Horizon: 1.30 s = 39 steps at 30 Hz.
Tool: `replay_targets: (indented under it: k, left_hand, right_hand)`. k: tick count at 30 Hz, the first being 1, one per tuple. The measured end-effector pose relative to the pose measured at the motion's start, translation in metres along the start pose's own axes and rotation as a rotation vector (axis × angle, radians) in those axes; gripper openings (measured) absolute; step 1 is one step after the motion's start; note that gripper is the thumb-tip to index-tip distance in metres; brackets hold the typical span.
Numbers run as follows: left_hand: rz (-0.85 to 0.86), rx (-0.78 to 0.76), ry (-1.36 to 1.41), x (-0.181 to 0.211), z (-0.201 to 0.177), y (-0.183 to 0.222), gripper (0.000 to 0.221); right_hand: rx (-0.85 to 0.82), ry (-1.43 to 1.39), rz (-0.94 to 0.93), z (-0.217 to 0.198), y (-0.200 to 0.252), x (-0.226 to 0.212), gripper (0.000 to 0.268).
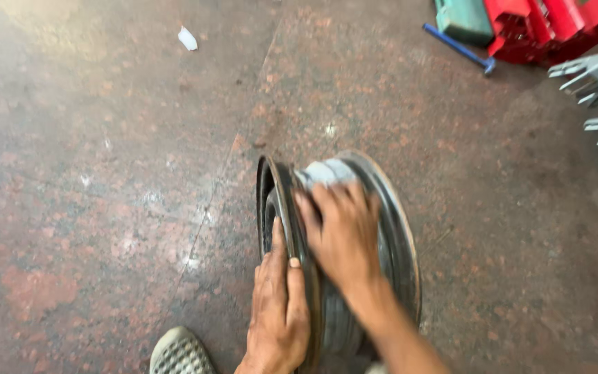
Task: The person cleans the surface of a metal wheel rim by hand using a small abrasive block.
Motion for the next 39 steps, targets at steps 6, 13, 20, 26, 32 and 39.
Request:
replay_targets:
  k: [6, 13, 20, 26, 32, 39]
  left_hand:
    - [-0.313, -0.006, -0.016, -0.006, 0.006, -0.030, 0.061]
    - [-0.103, 0.060, -0.051, 0.014, -0.003, -0.038, 0.056]
    - [-0.107, 0.041, 0.003, 0.005, 0.000, -0.018, 0.058]
    - [-0.245, 0.050, 0.048, 0.008, 0.001, -0.037, 0.057]
    - [-0.284, 0.000, 0.024, 0.007, 0.003, -0.020, 0.060]
    - [-0.206, 0.071, 0.060, 0.007, -0.001, -0.019, 0.054]
  right_hand:
    - [0.111, 0.044, 0.027, -0.023, 0.063, -0.018, 0.026]
    - [0.019, 0.006, 0.019, -0.016, 0.027, -0.012, 0.028]
    - [-0.131, -0.040, 0.094, 0.013, -0.010, 0.004, 0.029]
    - [-0.042, 0.011, 0.057, -0.017, 0.051, -0.011, 0.028]
    - [0.064, -0.003, 0.012, 0.002, 0.012, 0.003, 0.032]
    - [-0.007, -0.011, 0.031, -0.033, 0.077, -0.017, 0.028]
Point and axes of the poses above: each hand's wrist, its own y-axis away from the middle knuckle, its own z-axis out of the palm, x = y × z, the point moved 6 cm from there along -y, towards the middle knuckle, and after that the axes turned 2 degrees about y, right-handed, at the moved point
